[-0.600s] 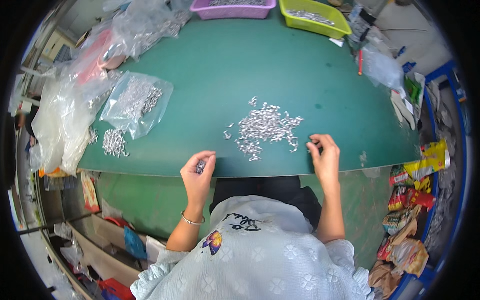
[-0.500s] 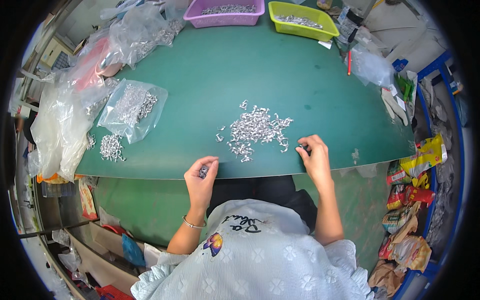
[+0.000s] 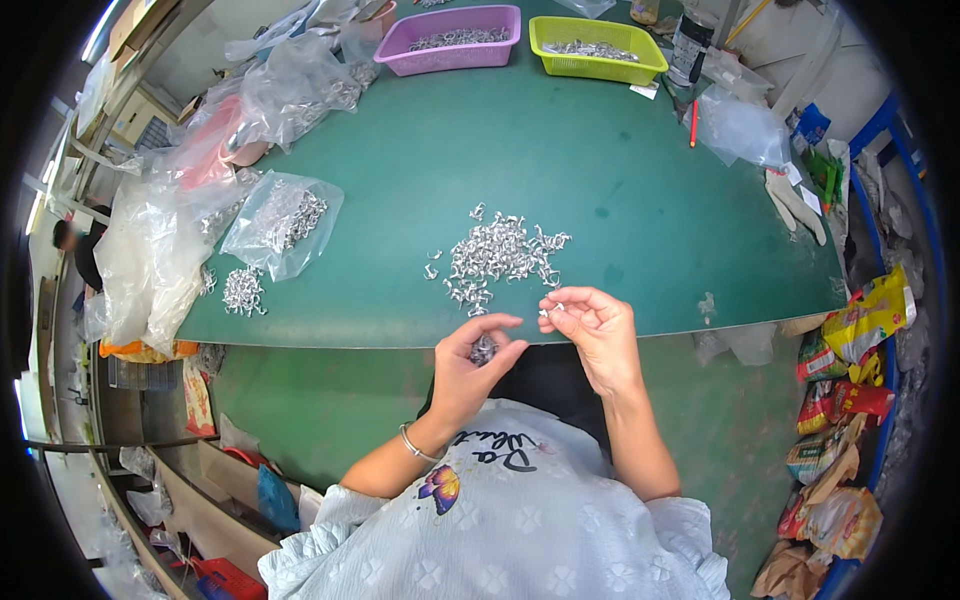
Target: The person sits at a green workbench and assembles small silver metal hooks by hand. They pick up individual hooks from a pile on the table and connect them to other pieces, placing the finished assemblies into a clear plastic bag. The workspace is cluttered with various plastic bags and containers holding hardware parts.
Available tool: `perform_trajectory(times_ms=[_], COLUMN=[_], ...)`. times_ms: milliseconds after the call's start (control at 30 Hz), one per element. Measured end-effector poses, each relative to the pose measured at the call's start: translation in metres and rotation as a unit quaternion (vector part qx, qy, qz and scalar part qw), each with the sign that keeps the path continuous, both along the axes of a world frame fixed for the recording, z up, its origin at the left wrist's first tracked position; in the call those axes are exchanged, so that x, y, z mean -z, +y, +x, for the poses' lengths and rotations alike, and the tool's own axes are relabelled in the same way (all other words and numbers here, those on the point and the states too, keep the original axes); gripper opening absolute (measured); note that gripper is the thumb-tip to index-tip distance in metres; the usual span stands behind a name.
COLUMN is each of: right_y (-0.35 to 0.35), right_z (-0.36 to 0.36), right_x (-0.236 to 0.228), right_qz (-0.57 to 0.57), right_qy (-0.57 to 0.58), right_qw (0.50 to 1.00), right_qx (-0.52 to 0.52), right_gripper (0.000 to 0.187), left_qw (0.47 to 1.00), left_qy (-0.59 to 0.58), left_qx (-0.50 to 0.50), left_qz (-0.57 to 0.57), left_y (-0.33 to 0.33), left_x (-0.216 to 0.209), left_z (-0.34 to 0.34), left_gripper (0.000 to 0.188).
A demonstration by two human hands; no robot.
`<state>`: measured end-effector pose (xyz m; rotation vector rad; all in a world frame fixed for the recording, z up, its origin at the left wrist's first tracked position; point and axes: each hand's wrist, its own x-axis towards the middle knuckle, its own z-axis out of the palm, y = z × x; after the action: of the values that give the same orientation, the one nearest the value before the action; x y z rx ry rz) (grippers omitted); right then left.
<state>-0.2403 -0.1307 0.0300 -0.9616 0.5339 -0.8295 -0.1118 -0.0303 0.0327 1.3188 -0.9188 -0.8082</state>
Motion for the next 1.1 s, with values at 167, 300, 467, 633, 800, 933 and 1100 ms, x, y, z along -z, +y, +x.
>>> perform_trajectory(times_ms=[167, 300, 467, 633, 800, 933, 1100], right_y=[0.001, -0.007, -0.021, -0.035, -0.044, -0.056, -0.091], right_z=[-0.009, -0.013, -0.020, -0.033, -0.037, -0.033, -0.004], right_x=[-0.005, -0.005, -0.008, -0.014, -0.017, -0.011, 0.018], right_qz=[-0.028, -0.087, -0.148, -0.252, -0.297, -0.299, -0.404], right_qy=[-0.011, -0.006, 0.001, 0.052, 0.083, 0.105, 0.306], right_qw=[0.999, 0.996, 0.987, 0.962, 0.949, 0.948, 0.860], right_qx=[-0.012, 0.019, 0.056, 0.090, 0.070, 0.025, 0.062], right_gripper=[0.020, 0.018, 0.015, 0.014, 0.014, 0.011, 0.020], left_qw=[0.999, 0.996, 0.996, 0.999, 0.950, 0.830, 0.836], left_qy=[-0.040, -0.076, -0.083, -0.011, 0.273, 0.525, 0.509], left_qx=[-0.029, -0.030, -0.039, -0.004, 0.086, 0.132, 0.191], left_qz=[0.000, 0.026, 0.020, 0.050, 0.126, 0.138, 0.071], left_y=[-0.019, -0.031, -0.043, -0.054, -0.058, -0.056, -0.052], left_x=[-0.015, -0.015, -0.016, -0.021, -0.022, -0.004, 0.010], left_z=[-0.016, -0.025, -0.038, -0.047, -0.042, -0.031, -0.018], left_gripper=[0.022, 0.019, 0.014, 0.012, 0.011, 0.013, 0.015])
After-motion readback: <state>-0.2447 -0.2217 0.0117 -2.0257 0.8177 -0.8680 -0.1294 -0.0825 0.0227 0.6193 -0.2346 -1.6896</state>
